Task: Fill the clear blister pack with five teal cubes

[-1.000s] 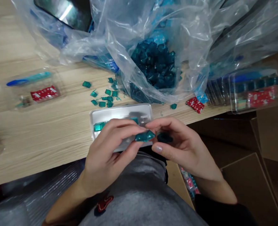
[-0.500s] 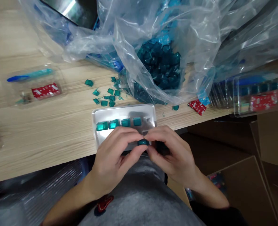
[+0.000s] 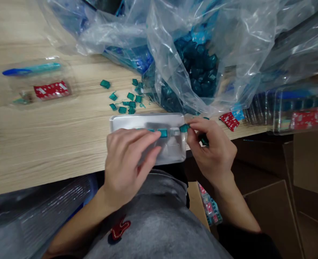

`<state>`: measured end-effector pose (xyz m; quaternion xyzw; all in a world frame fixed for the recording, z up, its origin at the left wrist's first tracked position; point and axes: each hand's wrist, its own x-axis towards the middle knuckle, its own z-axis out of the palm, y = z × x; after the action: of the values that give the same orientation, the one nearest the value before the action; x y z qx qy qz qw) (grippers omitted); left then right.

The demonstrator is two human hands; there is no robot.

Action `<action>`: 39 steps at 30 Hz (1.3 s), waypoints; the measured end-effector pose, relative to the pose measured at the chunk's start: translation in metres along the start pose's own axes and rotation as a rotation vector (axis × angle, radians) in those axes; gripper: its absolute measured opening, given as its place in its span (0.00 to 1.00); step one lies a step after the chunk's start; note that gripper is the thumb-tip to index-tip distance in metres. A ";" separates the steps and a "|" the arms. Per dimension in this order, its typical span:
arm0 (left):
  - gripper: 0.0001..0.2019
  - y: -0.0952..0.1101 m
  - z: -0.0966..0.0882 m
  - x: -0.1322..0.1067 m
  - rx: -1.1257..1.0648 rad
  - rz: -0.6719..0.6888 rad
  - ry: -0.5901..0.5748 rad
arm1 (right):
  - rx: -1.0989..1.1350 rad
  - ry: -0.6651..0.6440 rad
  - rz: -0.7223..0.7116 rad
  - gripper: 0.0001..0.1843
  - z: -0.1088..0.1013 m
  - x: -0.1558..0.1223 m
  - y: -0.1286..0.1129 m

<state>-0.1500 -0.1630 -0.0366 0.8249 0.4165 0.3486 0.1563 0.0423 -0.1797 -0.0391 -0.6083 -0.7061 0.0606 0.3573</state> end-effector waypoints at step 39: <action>0.15 -0.019 -0.037 -0.004 0.127 0.270 -0.595 | 0.202 -0.288 -0.070 0.13 -0.002 0.012 0.018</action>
<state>-0.1892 -0.1557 -0.0225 0.9464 0.2604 0.0834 0.1718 0.0579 -0.1654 -0.0414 -0.5294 -0.7610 0.2051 0.3139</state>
